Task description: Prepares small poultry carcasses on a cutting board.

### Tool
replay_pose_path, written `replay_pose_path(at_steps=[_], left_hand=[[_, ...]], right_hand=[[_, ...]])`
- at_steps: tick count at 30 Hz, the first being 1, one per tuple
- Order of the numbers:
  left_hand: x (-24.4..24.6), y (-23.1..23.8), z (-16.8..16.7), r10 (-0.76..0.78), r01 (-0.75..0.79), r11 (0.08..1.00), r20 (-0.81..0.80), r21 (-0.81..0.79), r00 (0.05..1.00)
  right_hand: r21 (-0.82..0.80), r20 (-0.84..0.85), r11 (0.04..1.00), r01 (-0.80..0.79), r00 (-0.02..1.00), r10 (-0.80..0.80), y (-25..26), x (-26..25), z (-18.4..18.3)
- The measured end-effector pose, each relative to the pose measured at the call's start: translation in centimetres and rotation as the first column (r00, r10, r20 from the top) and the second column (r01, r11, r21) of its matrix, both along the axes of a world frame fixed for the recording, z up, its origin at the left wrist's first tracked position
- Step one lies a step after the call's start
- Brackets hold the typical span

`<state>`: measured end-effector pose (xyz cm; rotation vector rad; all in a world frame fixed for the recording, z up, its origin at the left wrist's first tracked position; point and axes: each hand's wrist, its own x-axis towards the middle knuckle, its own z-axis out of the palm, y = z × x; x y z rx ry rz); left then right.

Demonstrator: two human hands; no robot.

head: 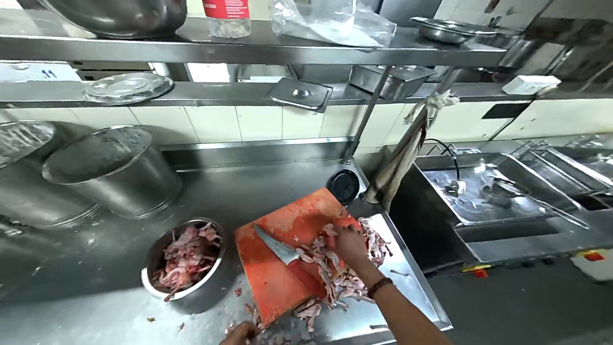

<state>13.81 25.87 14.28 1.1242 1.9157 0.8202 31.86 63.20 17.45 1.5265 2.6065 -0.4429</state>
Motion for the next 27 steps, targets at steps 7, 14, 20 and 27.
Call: replay_pose_path(at_steps=[7,14,20,27], left_hand=[[1.7,10.8,5.5,-0.043,0.081,0.96,-0.146,0.268,0.988],[0.6,12.6,5.2,-0.225,0.219,0.974,-0.327,-0.056,0.918],[-0.5,12.5,6.1,-0.147,0.121,0.989,-0.682,-0.086,0.716],[0.2,10.4,0.9,-0.258,0.128,0.952,-0.509,-0.278,0.821]], right_hand=[[-0.217,-0.385,0.899,-0.38,0.88,0.279,-7.4,0.8,5.8],[-0.401,-0.798,0.812,-0.424,0.597,-0.082,-12.1,-1.5,0.4],[-0.377,-0.855,0.868,-0.322,0.481,-0.193,-13.1,-3.2,-0.8],[-0.275,-0.198,0.9,-0.338,0.936,0.291,-15.7,-2.7,-3.6]])
